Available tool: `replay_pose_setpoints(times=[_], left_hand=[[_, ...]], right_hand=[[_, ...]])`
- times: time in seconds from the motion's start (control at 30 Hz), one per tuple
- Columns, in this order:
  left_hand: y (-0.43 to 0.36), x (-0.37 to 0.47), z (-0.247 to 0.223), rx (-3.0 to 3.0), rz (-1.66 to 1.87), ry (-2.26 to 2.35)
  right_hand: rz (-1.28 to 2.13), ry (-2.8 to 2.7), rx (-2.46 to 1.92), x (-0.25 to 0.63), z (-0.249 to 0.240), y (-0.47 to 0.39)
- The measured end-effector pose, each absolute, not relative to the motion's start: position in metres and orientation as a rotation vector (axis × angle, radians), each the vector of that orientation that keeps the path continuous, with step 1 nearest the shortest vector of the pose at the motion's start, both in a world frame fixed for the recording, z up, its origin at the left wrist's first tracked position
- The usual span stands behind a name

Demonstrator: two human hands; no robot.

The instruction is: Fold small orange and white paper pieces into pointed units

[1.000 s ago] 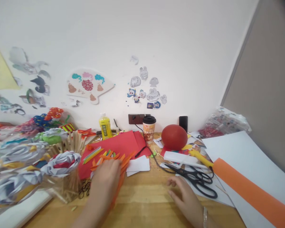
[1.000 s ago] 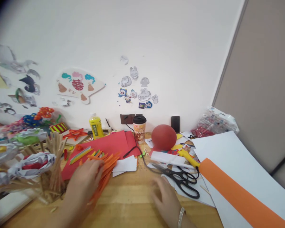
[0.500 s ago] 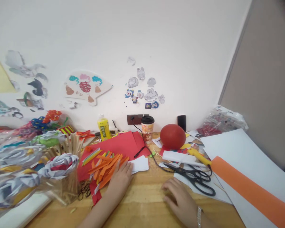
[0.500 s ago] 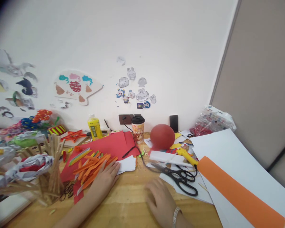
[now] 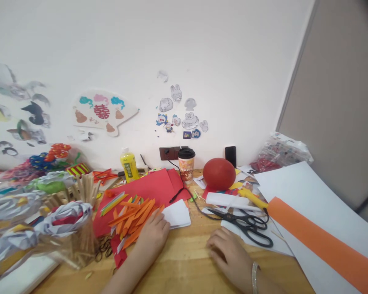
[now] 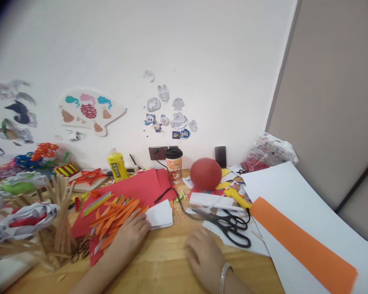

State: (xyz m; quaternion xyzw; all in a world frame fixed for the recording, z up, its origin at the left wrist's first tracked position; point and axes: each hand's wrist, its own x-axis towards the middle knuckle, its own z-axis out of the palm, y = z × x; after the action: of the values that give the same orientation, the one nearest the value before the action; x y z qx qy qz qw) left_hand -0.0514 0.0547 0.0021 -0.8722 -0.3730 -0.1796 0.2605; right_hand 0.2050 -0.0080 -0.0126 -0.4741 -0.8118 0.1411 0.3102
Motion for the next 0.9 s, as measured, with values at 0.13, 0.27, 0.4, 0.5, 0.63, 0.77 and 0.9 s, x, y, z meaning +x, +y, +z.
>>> replay_pose_setpoints(times=[0.13,0.27,0.4,0.5,0.63,0.77,0.9], left_hand=[[0.045,-0.043,0.008,-2.313,-0.603,-0.882],[0.018,-0.025,0.010,-2.424,-0.614,-0.814],[-0.012,-0.006,-0.003,-2.593,-0.512,-0.760],[-0.022,0.001,-0.010,-2.671,-0.472,-0.804],[-0.021,0.000,-0.006,-2.721,-0.462,-0.941],[-0.018,-0.005,-0.001,-2.623,-0.539,-0.928],[-0.017,-0.007,-0.005,-2.474,-0.628,-0.959]], right_hand=[[0.254,-2.097,-1.245,0.207,-0.011,-0.009],[0.038,-2.132,-1.127,0.211,-0.004,-0.010],[-0.072,-2.375,-0.862,0.211,-0.004,-0.011],[-0.070,-2.463,-0.776,0.209,-0.006,-0.012],[0.105,-2.439,-0.829,0.209,0.001,-0.015],[0.166,-2.353,-0.981,0.211,0.005,-0.014],[0.088,-2.266,-1.129,0.212,-0.004,-0.007]])
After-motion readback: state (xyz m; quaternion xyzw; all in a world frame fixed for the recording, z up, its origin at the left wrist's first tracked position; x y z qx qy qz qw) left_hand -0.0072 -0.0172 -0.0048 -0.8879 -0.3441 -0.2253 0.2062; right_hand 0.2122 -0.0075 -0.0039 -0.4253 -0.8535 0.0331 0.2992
